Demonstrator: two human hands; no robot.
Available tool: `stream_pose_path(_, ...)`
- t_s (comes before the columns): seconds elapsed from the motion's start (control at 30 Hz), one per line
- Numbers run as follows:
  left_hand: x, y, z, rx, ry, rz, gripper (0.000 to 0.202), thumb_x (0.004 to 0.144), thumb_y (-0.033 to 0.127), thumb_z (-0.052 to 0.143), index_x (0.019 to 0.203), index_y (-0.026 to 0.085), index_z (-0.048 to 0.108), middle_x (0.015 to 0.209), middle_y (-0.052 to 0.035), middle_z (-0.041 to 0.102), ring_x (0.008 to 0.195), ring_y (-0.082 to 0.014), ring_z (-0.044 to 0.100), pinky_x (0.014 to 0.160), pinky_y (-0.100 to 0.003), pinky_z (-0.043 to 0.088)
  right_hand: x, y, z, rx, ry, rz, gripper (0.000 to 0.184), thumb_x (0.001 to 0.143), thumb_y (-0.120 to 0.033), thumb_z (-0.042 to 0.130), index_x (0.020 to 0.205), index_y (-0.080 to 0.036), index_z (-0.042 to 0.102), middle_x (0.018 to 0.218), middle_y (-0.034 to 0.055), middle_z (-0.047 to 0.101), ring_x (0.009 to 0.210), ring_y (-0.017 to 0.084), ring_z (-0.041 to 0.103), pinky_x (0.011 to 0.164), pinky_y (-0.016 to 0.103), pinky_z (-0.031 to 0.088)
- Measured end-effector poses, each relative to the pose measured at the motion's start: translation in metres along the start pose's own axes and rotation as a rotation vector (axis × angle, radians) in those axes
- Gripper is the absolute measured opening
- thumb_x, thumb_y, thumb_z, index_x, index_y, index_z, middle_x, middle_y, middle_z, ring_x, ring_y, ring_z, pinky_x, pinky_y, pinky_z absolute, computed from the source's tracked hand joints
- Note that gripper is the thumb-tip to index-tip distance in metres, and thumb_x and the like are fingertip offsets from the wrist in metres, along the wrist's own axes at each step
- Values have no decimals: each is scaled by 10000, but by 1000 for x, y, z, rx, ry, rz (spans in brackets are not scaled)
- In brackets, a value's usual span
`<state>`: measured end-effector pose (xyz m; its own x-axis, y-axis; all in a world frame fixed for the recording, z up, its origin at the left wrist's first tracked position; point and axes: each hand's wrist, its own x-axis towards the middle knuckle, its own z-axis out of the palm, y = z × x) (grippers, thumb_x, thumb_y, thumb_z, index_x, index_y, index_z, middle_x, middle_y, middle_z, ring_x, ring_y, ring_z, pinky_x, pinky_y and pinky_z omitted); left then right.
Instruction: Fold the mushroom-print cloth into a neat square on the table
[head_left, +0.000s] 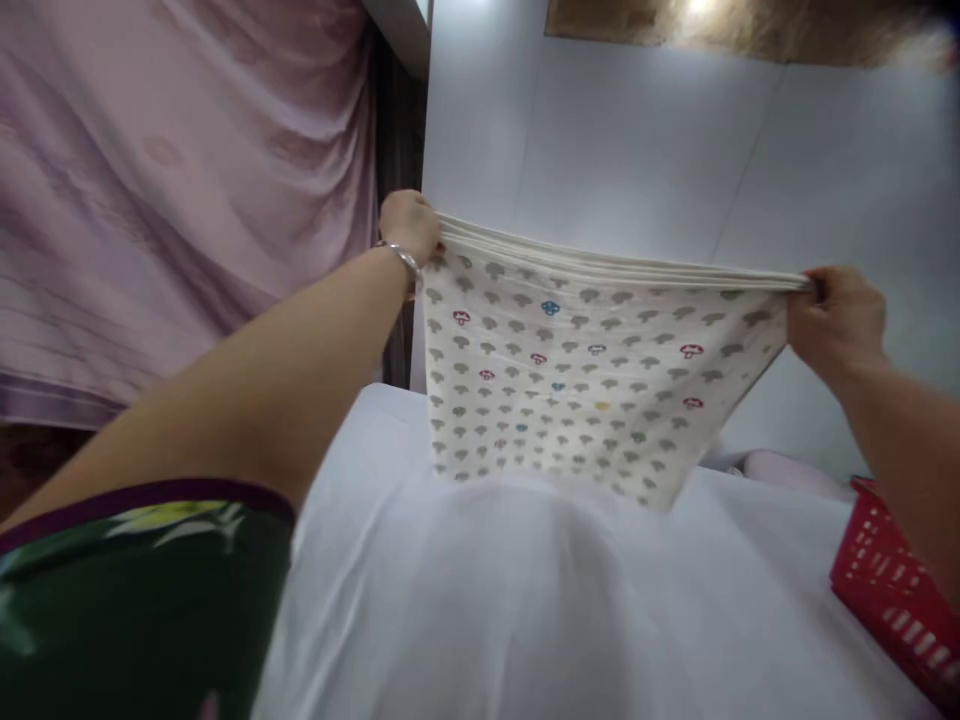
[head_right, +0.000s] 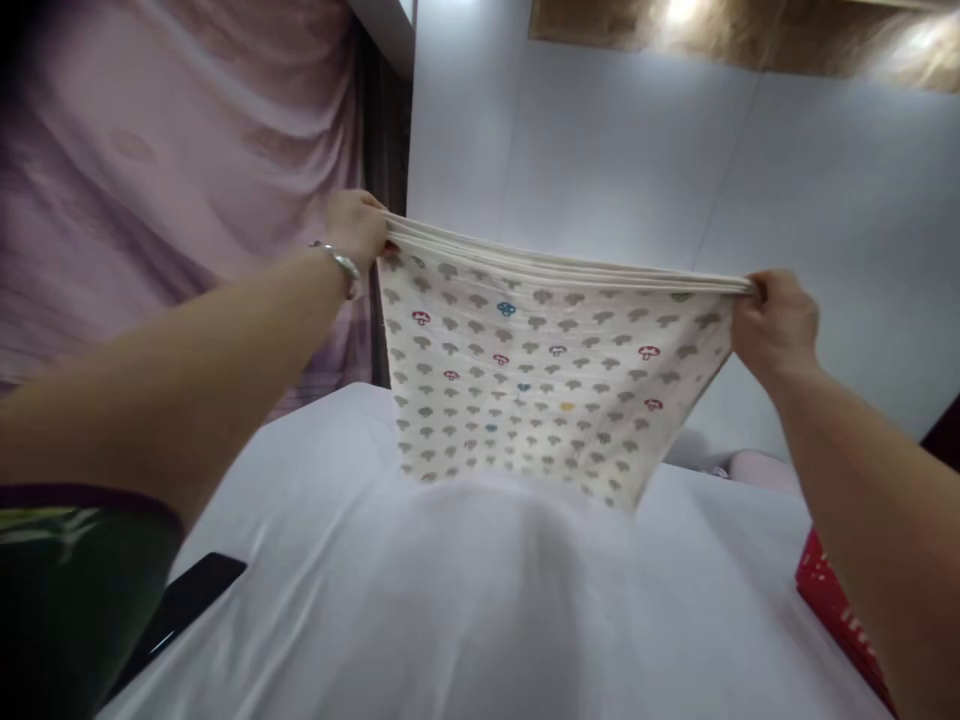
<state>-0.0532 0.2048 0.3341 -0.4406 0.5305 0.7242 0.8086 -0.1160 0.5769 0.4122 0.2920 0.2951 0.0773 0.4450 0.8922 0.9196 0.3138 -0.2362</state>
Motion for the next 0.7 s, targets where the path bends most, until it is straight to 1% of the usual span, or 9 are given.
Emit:
stream_pose_path(0.07,-12,0,-11,-39,57,-41,361,842,68,323,1150,-53,469,1026,-149,565,759,-101,556,674,-308,475,-9,-1,-13,43,19,-19,819,749,-571,200,1081,72,584,968,152,621,879,130,575,625,288,331)
stream_pose_path(0.13,-46,-14,-20,-80,89,-61,331,802,80,354,1055,9,554,881,-84,602,617,-60,520,615,-256,475,-41,9,-19,51,-9,-53,682,800,-533,298,1088,9,597,936,118,636,802,90,580,629,252,345)
stream_pose_path(0.17,-71,-27,-23,-67,29,-71,297,783,108,385,986,44,592,796,-50,608,572,-58,504,590,-231,466,-66,19,-19,46,-53,-80,559,835,-477,362,1090,-43,604,923,112,650,765,94,585,628,244,362)
stream_pose_path(0.27,-169,-86,-18,58,-226,-179,274,706,121,400,843,156,635,592,34,573,502,-83,500,515,-192,419,-170,61,-4,169,-238,-259,303,848,-334,453,1037,-162,615,965,112,665,830,168,617,681,259,451)
stream_pose_path(0.33,-245,-132,-5,97,-466,-320,274,684,146,394,802,190,638,538,50,557,470,-104,499,493,-208,406,-252,89,12,276,-377,-336,266,835,-314,443,1015,-212,610,1010,84,662,915,209,623,796,315,492)
stream_pose_path(0.4,-315,-169,10,93,-645,-488,218,638,149,407,705,190,611,548,36,577,524,-136,542,509,-225,415,-330,110,26,322,-491,-335,244,822,-319,456,973,-243,631,969,52,683,860,218,651,747,331,537)
stream_pose_path(0.47,-365,-192,21,95,-621,-494,167,618,154,416,645,202,574,621,31,608,646,-152,579,611,-236,437,-388,123,33,345,-603,-323,242,816,-331,463,948,-252,650,964,40,693,849,225,663,721,337,559)
stream_pose_path(0.57,-390,-199,18,73,-572,-555,176,666,213,390,687,217,564,604,35,580,636,-161,571,611,-245,437,-423,129,29,310,-674,-231,262,830,-325,440,984,-245,636,1011,49,684,887,235,659,748,365,563)
stream_pose_path(0.7,-379,-193,-8,21,-462,-519,212,680,274,395,790,231,570,674,29,610,648,-168,574,616,-246,450,-416,121,4,285,-640,-207,275,833,-328,456,1038,-226,608,1074,82,657,968,257,627,828,427,530)
